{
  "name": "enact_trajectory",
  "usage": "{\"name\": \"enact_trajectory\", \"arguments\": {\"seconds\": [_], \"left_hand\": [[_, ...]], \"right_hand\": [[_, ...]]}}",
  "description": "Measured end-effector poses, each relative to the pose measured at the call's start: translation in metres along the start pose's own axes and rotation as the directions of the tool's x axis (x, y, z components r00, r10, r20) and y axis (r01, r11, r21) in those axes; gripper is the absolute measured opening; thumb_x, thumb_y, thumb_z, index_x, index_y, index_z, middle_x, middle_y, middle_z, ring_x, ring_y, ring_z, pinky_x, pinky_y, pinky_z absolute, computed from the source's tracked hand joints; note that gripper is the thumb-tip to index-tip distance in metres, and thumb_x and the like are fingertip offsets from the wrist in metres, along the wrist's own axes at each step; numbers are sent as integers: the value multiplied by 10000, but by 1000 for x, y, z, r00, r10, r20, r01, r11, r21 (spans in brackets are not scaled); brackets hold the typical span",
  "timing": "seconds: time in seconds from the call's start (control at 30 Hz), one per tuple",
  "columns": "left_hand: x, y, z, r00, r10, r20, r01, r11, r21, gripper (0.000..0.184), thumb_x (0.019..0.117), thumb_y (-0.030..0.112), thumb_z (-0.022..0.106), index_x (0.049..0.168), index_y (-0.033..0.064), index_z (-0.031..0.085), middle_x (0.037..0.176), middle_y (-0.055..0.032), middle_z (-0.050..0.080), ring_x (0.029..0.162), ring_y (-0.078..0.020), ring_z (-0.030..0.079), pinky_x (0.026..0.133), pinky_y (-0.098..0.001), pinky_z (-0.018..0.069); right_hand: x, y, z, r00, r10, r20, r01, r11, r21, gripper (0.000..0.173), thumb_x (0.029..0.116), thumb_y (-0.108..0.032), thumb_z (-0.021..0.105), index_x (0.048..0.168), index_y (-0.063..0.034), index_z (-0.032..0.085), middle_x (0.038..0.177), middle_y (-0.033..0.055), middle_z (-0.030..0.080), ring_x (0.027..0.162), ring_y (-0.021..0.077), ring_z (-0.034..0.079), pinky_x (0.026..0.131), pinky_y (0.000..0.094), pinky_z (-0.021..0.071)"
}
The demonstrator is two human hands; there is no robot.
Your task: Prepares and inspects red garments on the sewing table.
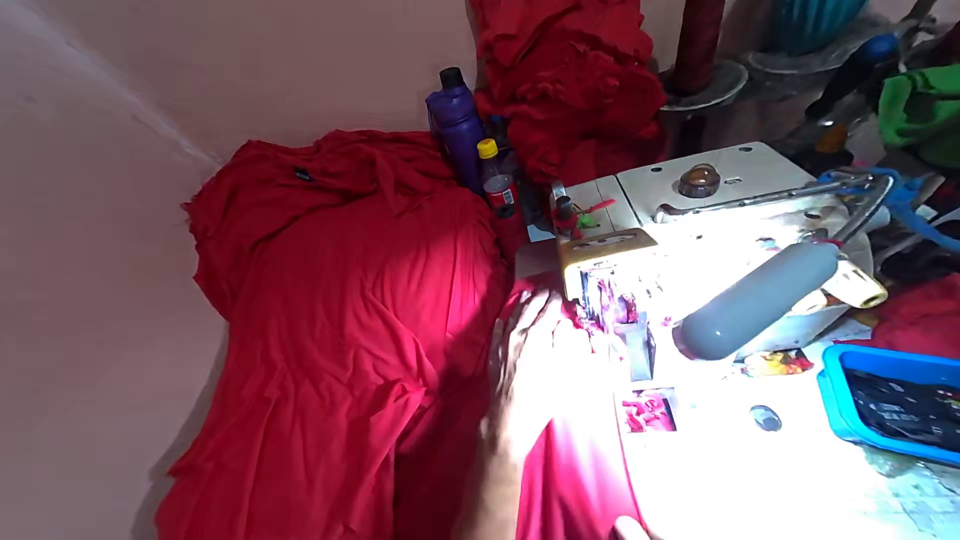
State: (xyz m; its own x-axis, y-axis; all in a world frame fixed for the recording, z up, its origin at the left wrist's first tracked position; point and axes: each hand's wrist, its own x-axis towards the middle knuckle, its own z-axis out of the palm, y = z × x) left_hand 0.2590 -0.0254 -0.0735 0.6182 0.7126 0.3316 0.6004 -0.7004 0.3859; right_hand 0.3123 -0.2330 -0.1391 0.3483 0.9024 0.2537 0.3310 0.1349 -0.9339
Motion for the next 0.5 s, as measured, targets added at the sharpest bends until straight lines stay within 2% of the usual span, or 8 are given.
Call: {"name": "enact_trajectory", "arguments": {"seconds": [0.07, 0.1, 0.17, 0.23, 0.27, 0.37, 0.43, 0.5], "left_hand": [[16, 2, -5, 994, -80, 77, 77, 996, 40, 354, 1072, 249, 490, 1281, 54, 698, 1408, -147, 623, 1380, -337, 517, 1134, -531, 385], [22, 7, -9, 990, -105, 90, 99, 993, 62, 350, 1078, 234, 484, 1280, 35, 689, 1375, -177, 634, 1334, -361, 548, 1098, -554, 404], [33, 10, -12, 989, -122, 81, 115, 989, 93, 348, 1065, 201, 509, 1326, 13, 641, 1368, -205, 620, 1288, -377, 569, 1042, -593, 425], [45, 4, -10, 983, -150, 107, 143, 987, 73, 443, 1066, 202, 508, 1489, 71, 514, 1539, -155, 494, 1439, -342, 439, 1132, -644, 316], [55, -3, -6, 982, -158, 106, 151, 986, 76, 468, 1065, 225, 493, 1521, 117, 487, 1576, -117, 459, 1474, -315, 399, 1151, -655, 287], [87, -21, 1, 976, -197, 94, 194, 980, 39, 431, 1089, 262, 438, 1487, 123, 527, 1559, -111, 479, 1461, -319, 414, 1140, -695, 241], [102, -25, 1, 967, -233, 104, 229, 972, 50, 401, 1101, 269, 426, 1435, 98, 567, 1502, -146, 527, 1440, -348, 431, 1139, -722, 199], [116, -27, 1, 960, -264, 97, 253, 961, 113, 352, 1088, 234, 442, 1340, 65, 622, 1421, -185, 576, 1394, -385, 470, 1114, -730, 221]], "right_hand": [[15, -1, -1, 999, 45, -21, -45, 999, 13, 314, 1035, -101, 509, 820, 72, 659, 677, 98, 589, 654, 83, 567, 636, 230, 473], [22, 0, -2, 998, 56, -36, -55, 998, 31, 298, 1038, -103, 504, 863, 68, 673, 721, 79, 614, 700, 54, 587, 680, 214, 491], [34, 4, -3, 996, 39, -84, -34, 997, 68, 280, 1035, -91, 517, 963, 101, 708, 831, 99, 697, 811, 31, 641, 800, 204, 526], [46, 7, -3, 993, -13, -120, 20, 998, 58, 277, 1038, -94, 510, 1007, 109, 698, 836, 88, 700, 803, -14, 634, 795, 156, 518], [51, 7, -3, 992, -29, -123, 36, 998, 55, 273, 1046, -101, 500, 990, 93, 683, 809, 62, 680, 777, -44, 612, 766, 127, 506], [55, 9, -2, 993, -28, -113, 41, 993, 112, 257, 1049, -102, 493, 1007, 79, 672, 796, 23, 666, 758, -66, 602, 739, 114, 508], [54, 9, 0, 992, 1, -129, 16, 991, 132, 237, 1041, -96, 506, 988, 72, 665, 776, 9, 652, 736, -64, 591, 715, 121, 505], [52, 8, 0, 991, 29, -129, -8, 988, 157, 238, 1039, -82, 502, 1027, 81, 675, 812, 4, 682, 770, -67, 615, 744, 129, 523]]}}
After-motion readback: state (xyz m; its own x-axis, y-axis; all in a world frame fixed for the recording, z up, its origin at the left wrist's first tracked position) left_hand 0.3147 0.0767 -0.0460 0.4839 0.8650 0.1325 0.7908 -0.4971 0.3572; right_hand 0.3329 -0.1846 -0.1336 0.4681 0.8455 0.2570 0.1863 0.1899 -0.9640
